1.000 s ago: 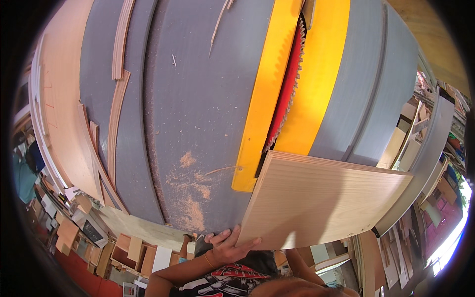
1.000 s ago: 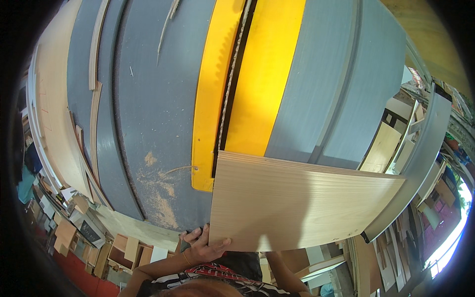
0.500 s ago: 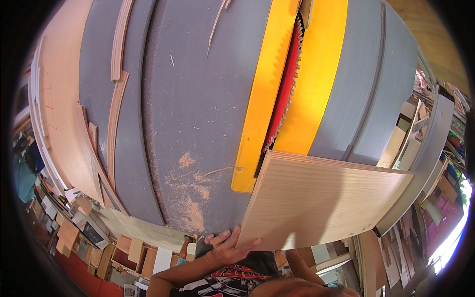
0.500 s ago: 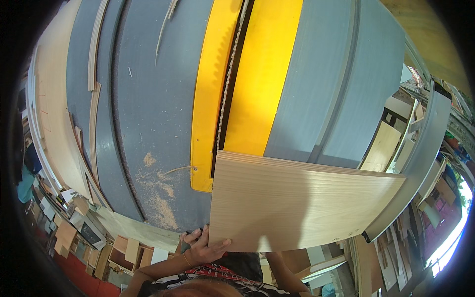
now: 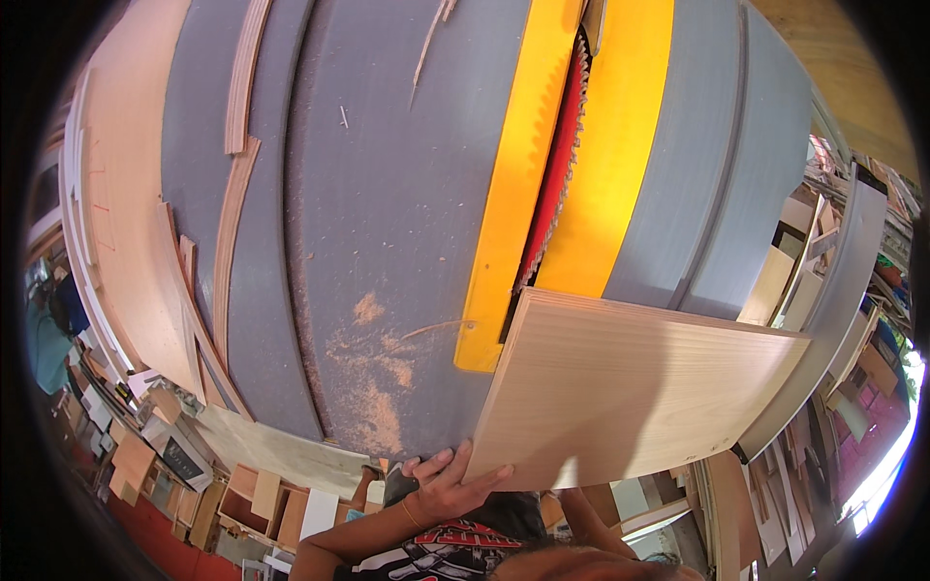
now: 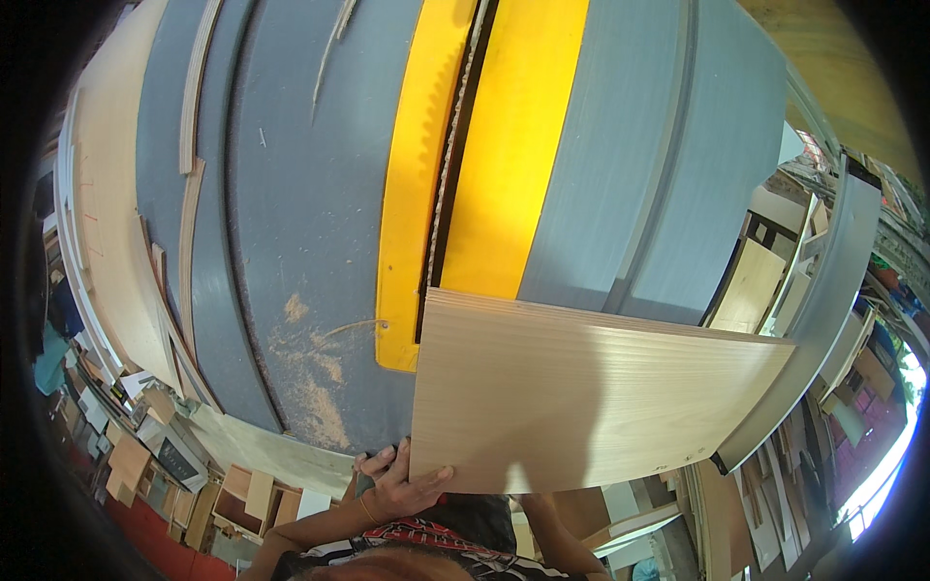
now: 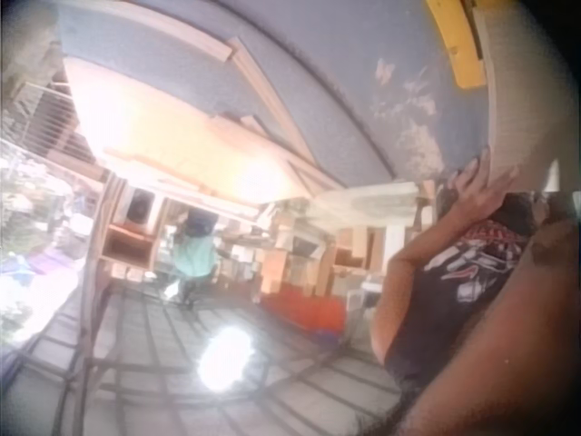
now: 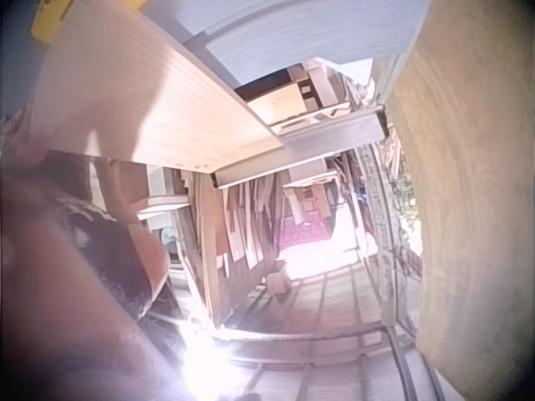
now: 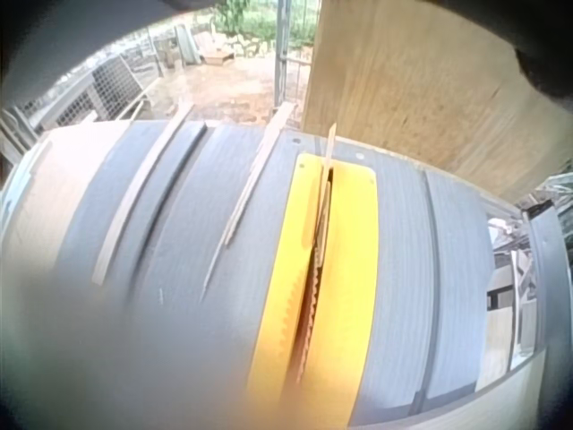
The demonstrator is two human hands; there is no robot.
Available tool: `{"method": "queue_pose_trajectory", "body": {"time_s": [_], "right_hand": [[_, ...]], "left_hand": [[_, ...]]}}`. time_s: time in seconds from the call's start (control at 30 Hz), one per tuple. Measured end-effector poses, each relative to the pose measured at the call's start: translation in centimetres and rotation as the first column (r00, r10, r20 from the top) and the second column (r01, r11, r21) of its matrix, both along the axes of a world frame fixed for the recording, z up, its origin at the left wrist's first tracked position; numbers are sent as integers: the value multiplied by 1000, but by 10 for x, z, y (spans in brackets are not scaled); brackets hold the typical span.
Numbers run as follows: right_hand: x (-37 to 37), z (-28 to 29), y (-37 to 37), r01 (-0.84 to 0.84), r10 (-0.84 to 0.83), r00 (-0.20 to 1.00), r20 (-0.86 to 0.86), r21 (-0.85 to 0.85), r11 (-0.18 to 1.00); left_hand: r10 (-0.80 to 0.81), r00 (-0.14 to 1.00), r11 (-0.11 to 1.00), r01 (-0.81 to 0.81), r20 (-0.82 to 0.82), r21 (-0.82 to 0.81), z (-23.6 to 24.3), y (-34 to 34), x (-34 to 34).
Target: The person uses a table saw to cut rectangular wooden boards. They guide the boards through the saw blade, then lift and inspect the cut pieces before placing them into a wooden cabinet structure.
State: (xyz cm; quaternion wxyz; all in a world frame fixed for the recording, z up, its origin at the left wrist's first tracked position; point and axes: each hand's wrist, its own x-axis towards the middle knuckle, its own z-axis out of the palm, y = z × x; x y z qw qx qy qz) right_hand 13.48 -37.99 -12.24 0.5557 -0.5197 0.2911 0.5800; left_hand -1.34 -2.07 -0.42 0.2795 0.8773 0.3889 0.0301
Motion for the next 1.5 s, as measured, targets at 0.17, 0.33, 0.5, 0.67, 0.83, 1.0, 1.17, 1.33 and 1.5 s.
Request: {"method": "queue_pose_trajectory", "body": {"time_s": [0.17, 0.33, 0.5, 0.67, 0.83, 1.0, 1.17, 1.33, 1.5], "right_hand": [[0, -2, 5, -43, 43, 999, 12, -5, 999], [0, -4, 13, -98, 97, 994, 49, 9, 995], [1, 4, 33, -219, 207, 965, 163, 57, 974], [11, 33, 94, -669, 578, 658, 483, 22, 743], [31, 39, 132, -800, 813, 514, 276, -190, 570], [84, -17, 71, -631, 691, 571, 443, -302, 715], [130, -68, 68, -85, 258, 822, 507, -340, 937], [113, -93, 120, 123, 43, 852, 522, -279, 952], [104, -111, 163, 182, -5, 850, 527, -284, 941]], "left_hand": [[20, 1000, 999, -20, 11, 26, 2, 5, 4], [20, 1000, 997, -20, 2, 76, 2, 7, 5], [21, 1000, 992, -20, -5, 124, -3, 4, 4], [6, 1000, 996, -5, -16, 91, -4, -1, 2], [-44, 999, 999, 44, 14, 1, -6, -1, -2], [-121, 991, 991, 117, 64, 60, -8, 5, -2], [-100, 987, 995, 97, 123, 31, -15, 4, -16], [-9, 991, 1000, 9, 133, 4, -10, 4, 0], [-62, 993, 996, 56, 100, 66, -6, 4, 13]]}}
